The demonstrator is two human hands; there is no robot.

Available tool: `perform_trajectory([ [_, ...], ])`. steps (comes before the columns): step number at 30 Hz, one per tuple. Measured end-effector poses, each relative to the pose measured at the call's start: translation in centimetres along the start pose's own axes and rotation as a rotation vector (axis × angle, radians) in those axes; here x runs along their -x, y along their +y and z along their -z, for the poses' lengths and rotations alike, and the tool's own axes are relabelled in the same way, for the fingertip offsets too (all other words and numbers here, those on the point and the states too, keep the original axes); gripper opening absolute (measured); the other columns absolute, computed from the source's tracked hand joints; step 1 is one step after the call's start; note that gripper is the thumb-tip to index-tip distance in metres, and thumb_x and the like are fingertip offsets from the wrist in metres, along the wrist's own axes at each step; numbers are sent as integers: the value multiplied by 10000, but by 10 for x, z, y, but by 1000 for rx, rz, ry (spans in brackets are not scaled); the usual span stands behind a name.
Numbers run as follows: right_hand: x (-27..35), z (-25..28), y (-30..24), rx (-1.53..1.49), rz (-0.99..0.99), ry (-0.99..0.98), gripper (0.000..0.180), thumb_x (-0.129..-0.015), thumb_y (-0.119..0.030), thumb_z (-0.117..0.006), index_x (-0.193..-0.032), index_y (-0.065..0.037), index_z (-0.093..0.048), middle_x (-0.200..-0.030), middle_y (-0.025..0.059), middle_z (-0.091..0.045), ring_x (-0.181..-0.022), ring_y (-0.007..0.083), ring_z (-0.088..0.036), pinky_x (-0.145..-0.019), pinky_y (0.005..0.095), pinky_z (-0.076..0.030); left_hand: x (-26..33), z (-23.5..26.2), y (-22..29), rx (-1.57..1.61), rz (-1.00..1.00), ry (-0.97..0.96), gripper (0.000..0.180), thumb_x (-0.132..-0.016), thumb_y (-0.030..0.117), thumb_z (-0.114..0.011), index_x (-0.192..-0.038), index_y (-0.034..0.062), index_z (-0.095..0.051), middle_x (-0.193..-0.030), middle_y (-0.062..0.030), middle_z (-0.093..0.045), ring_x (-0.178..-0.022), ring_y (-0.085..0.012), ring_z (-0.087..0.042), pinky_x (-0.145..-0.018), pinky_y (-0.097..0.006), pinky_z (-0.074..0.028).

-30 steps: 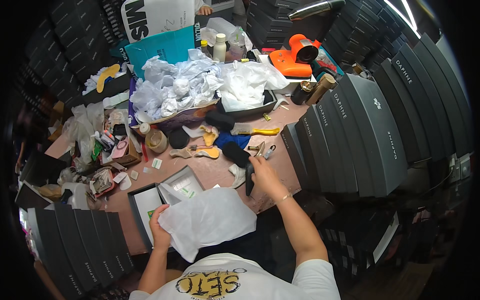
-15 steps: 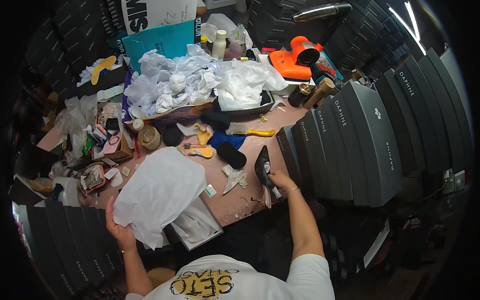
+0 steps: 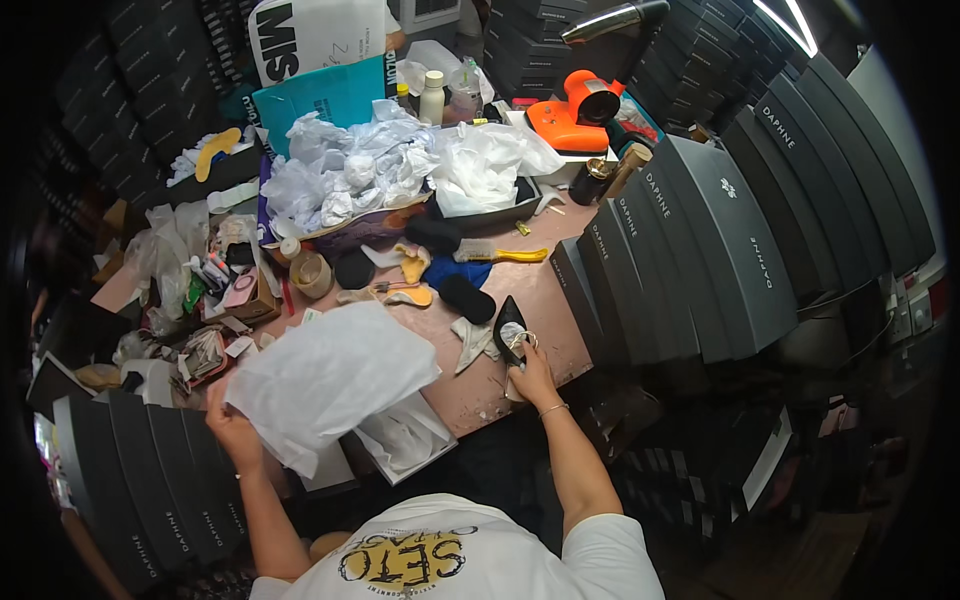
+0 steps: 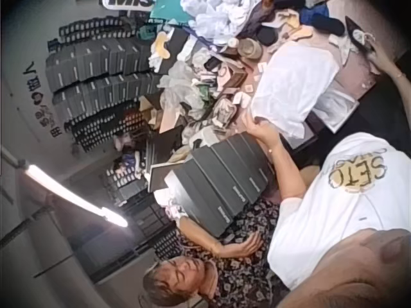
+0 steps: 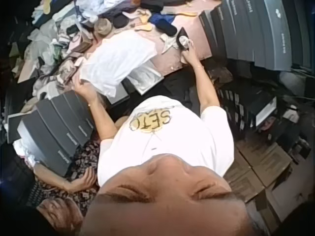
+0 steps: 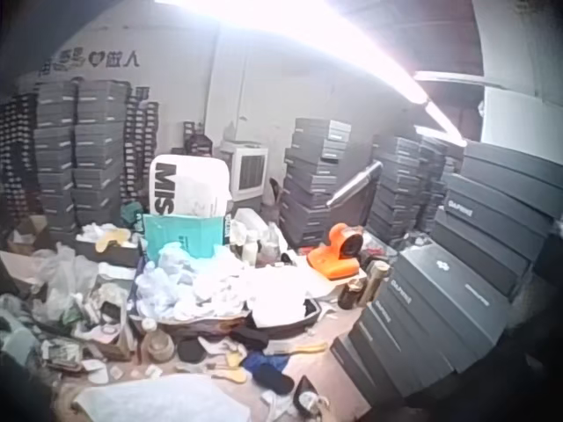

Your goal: Inspecting, wiping, and packing a pair of high-heeled shoes into a box with protective paper.

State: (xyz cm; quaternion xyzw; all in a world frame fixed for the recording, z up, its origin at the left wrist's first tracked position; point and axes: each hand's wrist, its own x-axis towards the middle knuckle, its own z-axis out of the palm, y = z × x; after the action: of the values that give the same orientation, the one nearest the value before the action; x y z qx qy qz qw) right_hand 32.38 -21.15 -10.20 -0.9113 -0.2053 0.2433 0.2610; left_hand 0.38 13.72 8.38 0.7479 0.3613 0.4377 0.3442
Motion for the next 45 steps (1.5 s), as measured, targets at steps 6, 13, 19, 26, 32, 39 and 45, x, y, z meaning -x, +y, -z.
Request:
perform_trajectory([
  [6, 35, -19, -52, 128, -171, 170, 785, -750, -254, -637, -1410, -5, -293, -1460, 363, -110, -1304, 545, -255, -1090, 471, -288, -39, 73, 60, 137, -243, 391, 359, -869, -58, -466, -1209, -29, -579, -1062, -101, -629, -899, -167, -604, -831, -278, -476],
  [13, 66, 5, -34, -1339, -372, -218, 362, -855, -220, -548, -1079, 64, -563, -897, 234, -609, -673, 286, -632, -630, 355, -539, 21, 25, 60, -189, -150, -482, 433, -696, -80, -431, -1055, 9, -656, -850, -195, -592, -758, -341, -585, -722, -372, -474],
  [19, 160, -17, -111, -2410, -251, -798, 472, -904, -289, -474, -1184, 91, -486, -1011, 294, -562, -734, 315, -653, -717, 363, -586, 55, -71, -4, 229, 310, -638, 138, -835, 67, -562, -891, -25, -649, -710, -63, -616, -604, -149, -553, -620, -298, -455],
  [26, 195, 5, -146, -2110, -39, -1029, 491, -874, -235, -507, -1223, 104, -444, -879, 220, -636, -741, 268, -614, -601, 300, -529, 67, -135, -8, 832, 713, -198, 129, -824, 69, -666, -895, 64, -559, -740, 51, -521, -638, -34, -452, -591, -190, -382],
  [32, 217, 64, -198, -1107, -19, -820, 418, -876, -145, -508, -1270, -26, -438, -838, 150, -646, -681, 159, -647, -530, 254, -548, 66, -109, 31, 633, 308, -337, 177, -800, -22, -642, -946, 23, -552, -776, 25, -532, -648, -44, -488, -600, -186, -401],
  [39, 185, -11, -183, -392, 336, -187, 373, -832, -131, -552, -1175, 9, -506, -852, 60, -586, -675, 115, -594, -618, 272, -499, 93, -51, 41, 322, 301, -471, 286, -801, -15, -599, -1081, 3, -651, -691, -9, -554, -639, -54, -508, -595, -221, -435],
  [45, 201, 7, -216, -998, -113, -805, 351, -899, -150, -550, -1226, -37, -495, -824, 38, -564, -699, 124, -606, -556, 276, -525, 113, -34, 35, 299, 60, -476, 316, -793, -22, -578, -1095, 21, -661, -776, -96, -611, -688, -172, -589, -625, -271, -462],
])
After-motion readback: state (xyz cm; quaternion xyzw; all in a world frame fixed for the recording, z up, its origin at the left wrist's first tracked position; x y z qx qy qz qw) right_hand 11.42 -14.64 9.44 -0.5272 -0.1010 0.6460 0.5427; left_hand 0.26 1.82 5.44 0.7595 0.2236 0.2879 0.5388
